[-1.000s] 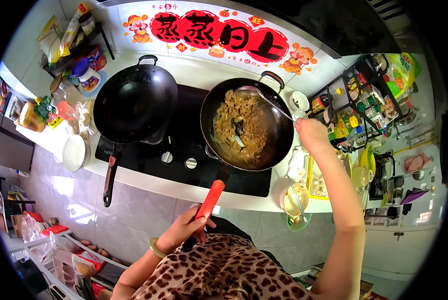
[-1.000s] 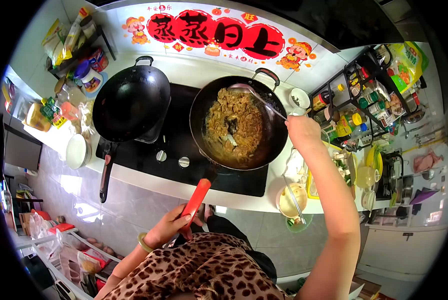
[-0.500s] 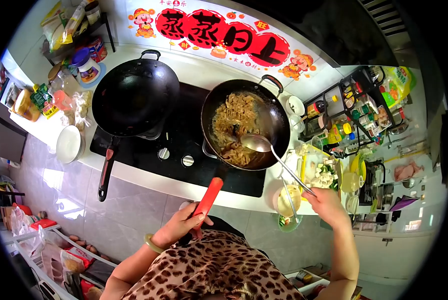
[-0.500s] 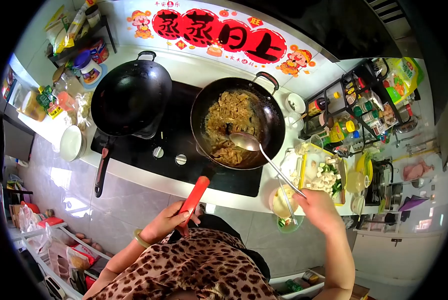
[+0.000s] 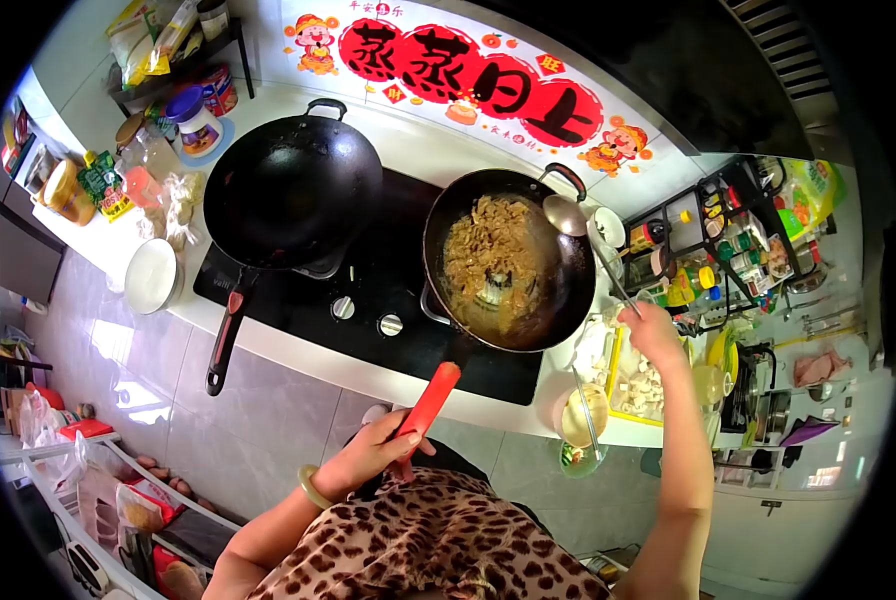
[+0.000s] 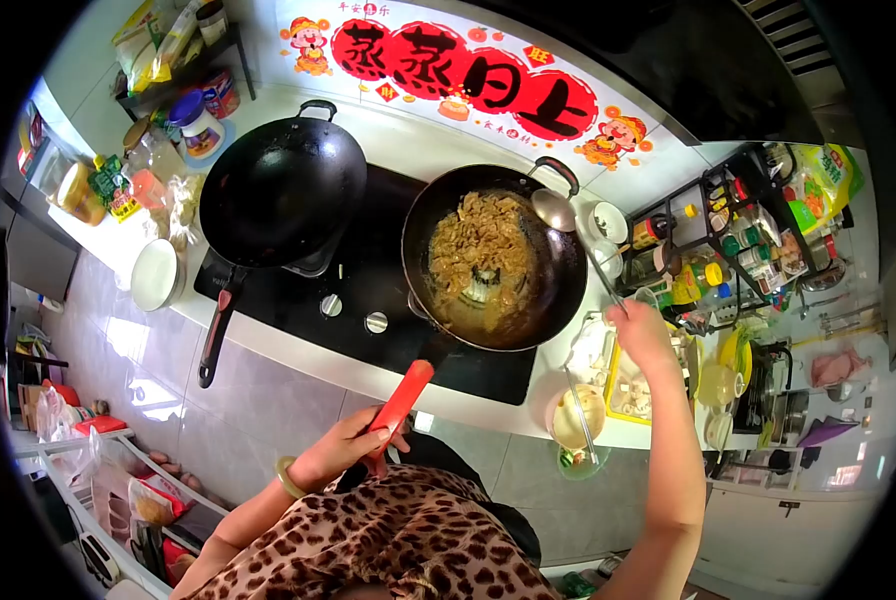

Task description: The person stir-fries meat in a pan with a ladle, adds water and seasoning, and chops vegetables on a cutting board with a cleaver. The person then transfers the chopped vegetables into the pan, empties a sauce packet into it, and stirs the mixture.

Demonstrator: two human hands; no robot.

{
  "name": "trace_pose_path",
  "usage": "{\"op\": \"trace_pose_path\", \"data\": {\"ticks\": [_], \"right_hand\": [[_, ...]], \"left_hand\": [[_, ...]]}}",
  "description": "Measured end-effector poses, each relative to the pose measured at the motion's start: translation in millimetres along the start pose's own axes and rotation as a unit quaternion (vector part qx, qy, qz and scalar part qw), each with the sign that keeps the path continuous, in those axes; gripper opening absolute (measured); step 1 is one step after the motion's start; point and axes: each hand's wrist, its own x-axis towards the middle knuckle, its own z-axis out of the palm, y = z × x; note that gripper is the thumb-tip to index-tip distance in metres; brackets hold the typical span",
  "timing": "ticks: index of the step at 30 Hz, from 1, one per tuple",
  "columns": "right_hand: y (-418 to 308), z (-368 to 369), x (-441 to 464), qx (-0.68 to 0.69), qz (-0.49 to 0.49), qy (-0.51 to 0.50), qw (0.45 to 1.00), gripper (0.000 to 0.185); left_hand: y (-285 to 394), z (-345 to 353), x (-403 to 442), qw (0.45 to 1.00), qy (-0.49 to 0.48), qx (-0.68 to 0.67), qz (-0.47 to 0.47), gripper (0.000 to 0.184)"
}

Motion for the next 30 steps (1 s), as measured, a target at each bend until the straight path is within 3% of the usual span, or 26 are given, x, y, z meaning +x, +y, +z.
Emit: {"op": "trace_pose_path", "data": {"ticks": [1, 3, 4, 5, 9, 12, 18, 23, 26, 30], "right_hand": [[-7.6, 1.4, 9.8, 0.000, -0.002, -0.003, 1.000, 0.026], [-27.7, 6.9, 29.3, 0.091, 0.079, -0.102, 0.987, 0.024], [-32.5, 22.2, 40.3, 0.249, 0.091, -0.177, 0.948, 0.022], [-34.7, 31.2, 45.3, 0.267, 0.088, -0.246, 0.928, 0.022], [-36.1, 46.8, 12.9, 0.230, -0.028, -0.206, 0.951, 0.023], [-30.5, 16.1, -55.9, -0.002, -0.149, -0.095, 0.984, 0.024], [-38.1, 4.0, -124.8, -0.138, -0.126, -0.106, 0.977, 0.026], [-44.5, 44.2, -64.9, -0.211, -0.118, -0.024, 0.970, 0.021], [-35.4, 36.6, -34.5, -0.186, -0.088, 0.034, 0.978, 0.022], [-43.1, 8.7, 7.5, -0.180, -0.055, 0.038, 0.981, 0.022]], "left_hand": [[0.4, 0.1, 0.0, 1.000, 0.003, -0.002, -0.001, 0.032], [1.7, 0.0, -0.7, 1.000, -0.001, 0.004, -0.003, 0.034], [1.4, 0.4, -1.0, 1.000, 0.003, 0.005, -0.004, 0.034], [0.4, 0.9, -0.8, 1.000, 0.006, -0.006, 0.000, 0.033], [-3.3, 0.9, -0.6, 1.000, 0.004, -0.013, -0.003, 0.033], [-2.0, 0.3, 0.1, 1.000, -0.003, -0.005, 0.009, 0.033], [-0.1, -1.8, 0.4, 1.000, -0.014, -0.006, 0.000, 0.033], [-3.8, -3.1, 0.9, 1.000, -0.011, 0.001, 0.005, 0.033], [-7.8, -4.9, 3.1, 1.000, -0.007, -0.003, 0.009, 0.034], [-9.2, -4.4, 1.4, 1.000, -0.004, -0.016, 0.010, 0.036]]}}
